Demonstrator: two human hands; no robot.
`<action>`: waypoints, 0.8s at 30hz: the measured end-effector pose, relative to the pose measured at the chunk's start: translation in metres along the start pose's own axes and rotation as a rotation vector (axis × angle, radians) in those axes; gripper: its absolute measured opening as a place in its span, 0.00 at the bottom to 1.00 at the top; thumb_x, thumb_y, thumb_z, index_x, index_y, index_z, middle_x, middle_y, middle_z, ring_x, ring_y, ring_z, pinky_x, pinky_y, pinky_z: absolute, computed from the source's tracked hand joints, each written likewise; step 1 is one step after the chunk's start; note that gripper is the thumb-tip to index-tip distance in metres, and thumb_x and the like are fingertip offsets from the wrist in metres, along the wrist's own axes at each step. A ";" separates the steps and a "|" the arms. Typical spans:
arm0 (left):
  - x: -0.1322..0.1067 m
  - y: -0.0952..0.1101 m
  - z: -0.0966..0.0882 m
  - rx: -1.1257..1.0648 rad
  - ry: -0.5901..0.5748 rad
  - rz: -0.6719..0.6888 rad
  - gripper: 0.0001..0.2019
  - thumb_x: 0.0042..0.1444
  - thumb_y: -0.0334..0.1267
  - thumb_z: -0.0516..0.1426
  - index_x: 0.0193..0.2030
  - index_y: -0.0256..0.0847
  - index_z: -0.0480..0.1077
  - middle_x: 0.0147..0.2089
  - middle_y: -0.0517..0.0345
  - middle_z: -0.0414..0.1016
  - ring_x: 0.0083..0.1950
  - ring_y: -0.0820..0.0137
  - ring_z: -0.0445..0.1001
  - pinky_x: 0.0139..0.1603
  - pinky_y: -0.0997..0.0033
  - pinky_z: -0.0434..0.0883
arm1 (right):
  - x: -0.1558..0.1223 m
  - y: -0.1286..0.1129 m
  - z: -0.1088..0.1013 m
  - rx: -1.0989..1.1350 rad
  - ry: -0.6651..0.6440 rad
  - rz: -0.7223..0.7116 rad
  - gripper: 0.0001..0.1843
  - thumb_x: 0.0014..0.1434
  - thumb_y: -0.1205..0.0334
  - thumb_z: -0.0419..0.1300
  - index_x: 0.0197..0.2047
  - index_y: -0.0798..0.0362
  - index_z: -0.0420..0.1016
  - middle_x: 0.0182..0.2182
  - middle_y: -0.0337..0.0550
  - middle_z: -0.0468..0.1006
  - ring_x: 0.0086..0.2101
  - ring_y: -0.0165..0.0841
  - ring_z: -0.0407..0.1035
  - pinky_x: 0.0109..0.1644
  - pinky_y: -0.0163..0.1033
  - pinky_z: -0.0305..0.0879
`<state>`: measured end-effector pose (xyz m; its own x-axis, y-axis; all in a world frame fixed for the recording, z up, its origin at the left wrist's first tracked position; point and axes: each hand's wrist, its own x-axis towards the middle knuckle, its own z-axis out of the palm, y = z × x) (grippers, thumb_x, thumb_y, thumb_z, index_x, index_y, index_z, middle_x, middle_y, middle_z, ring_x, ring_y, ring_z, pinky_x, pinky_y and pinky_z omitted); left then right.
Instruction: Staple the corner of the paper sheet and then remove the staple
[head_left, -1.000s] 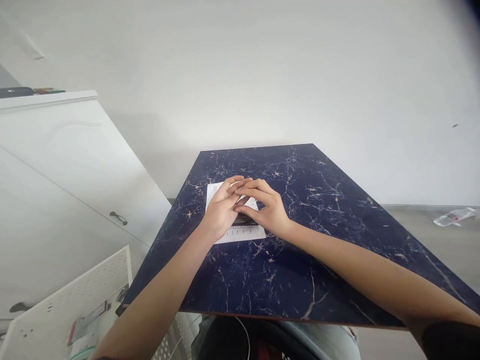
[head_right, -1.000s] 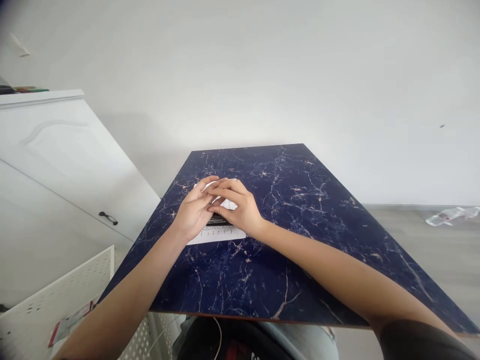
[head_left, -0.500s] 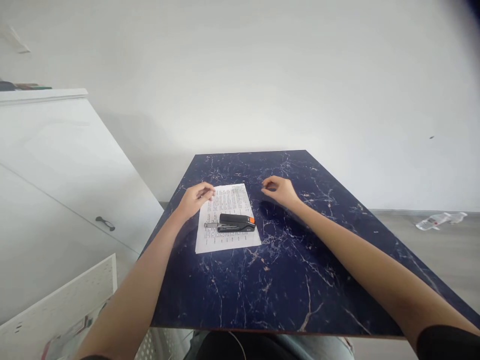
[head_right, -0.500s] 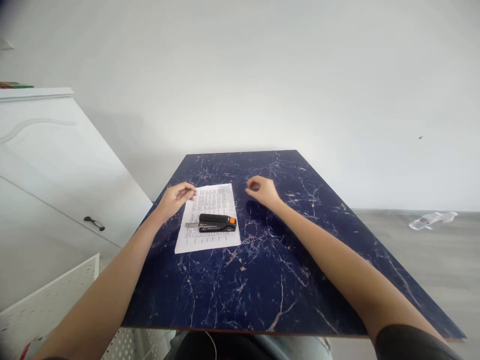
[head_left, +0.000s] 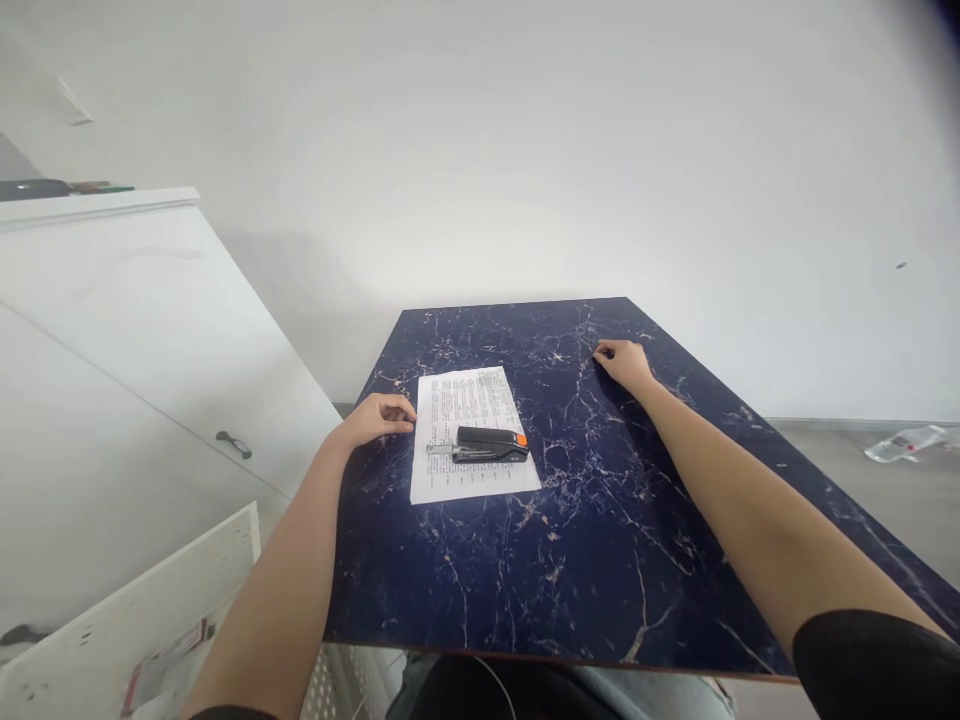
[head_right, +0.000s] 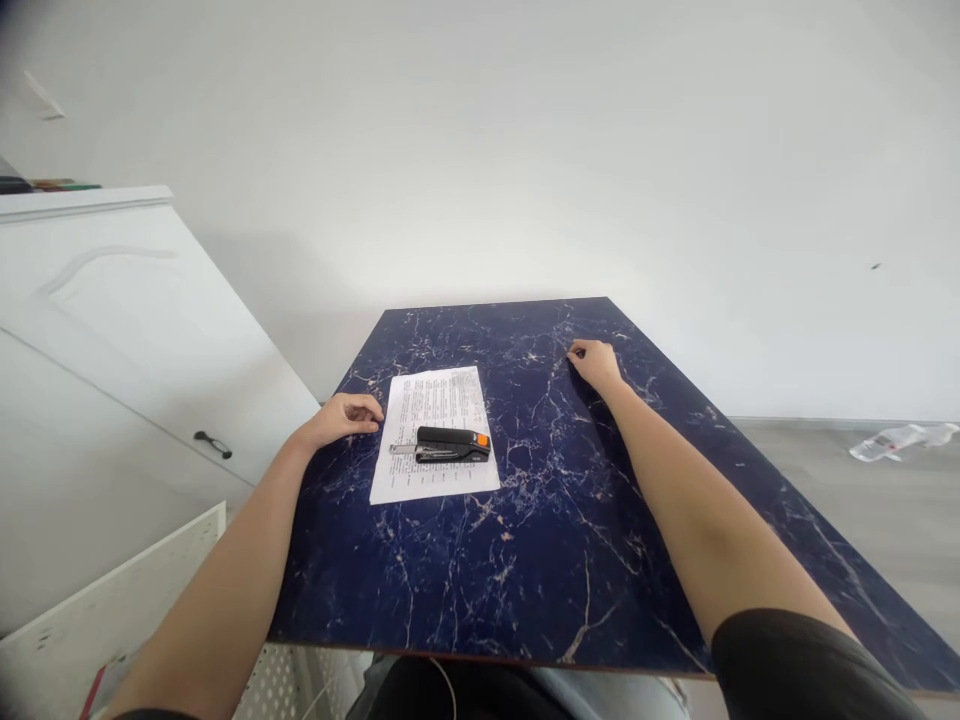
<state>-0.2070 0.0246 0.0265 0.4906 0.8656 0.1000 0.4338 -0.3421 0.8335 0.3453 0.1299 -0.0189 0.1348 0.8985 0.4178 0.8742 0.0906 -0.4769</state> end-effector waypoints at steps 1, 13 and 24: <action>-0.002 0.002 -0.001 0.016 -0.041 -0.009 0.16 0.47 0.47 0.72 0.38 0.38 0.82 0.30 0.58 0.73 0.28 0.73 0.63 0.31 0.73 0.62 | -0.005 -0.004 0.000 -0.009 0.042 -0.028 0.10 0.58 0.63 0.60 0.39 0.56 0.82 0.49 0.56 0.82 0.49 0.45 0.75 0.60 0.47 0.65; 0.007 0.023 0.021 0.174 -0.232 0.054 0.12 0.48 0.46 0.72 0.39 0.46 0.84 0.37 0.55 0.76 0.36 0.69 0.68 0.36 0.68 0.63 | -0.165 -0.197 -0.009 0.607 -0.435 -0.508 0.29 0.64 0.50 0.66 0.65 0.46 0.69 0.57 0.50 0.76 0.52 0.43 0.74 0.54 0.51 0.75; 0.025 0.037 0.070 0.247 -0.152 0.210 0.05 0.55 0.38 0.67 0.37 0.42 0.78 0.36 0.57 0.73 0.39 0.68 0.69 0.39 0.68 0.64 | -0.182 -0.205 0.007 0.474 -0.342 -0.571 0.22 0.60 0.66 0.67 0.58 0.46 0.74 0.55 0.47 0.73 0.49 0.42 0.75 0.55 0.50 0.73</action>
<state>-0.1257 0.0076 0.0214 0.6876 0.7087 0.1579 0.4718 -0.6014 0.6448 0.1380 -0.0492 -0.0031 -0.4890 0.7331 0.4728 0.4641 0.6775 -0.5706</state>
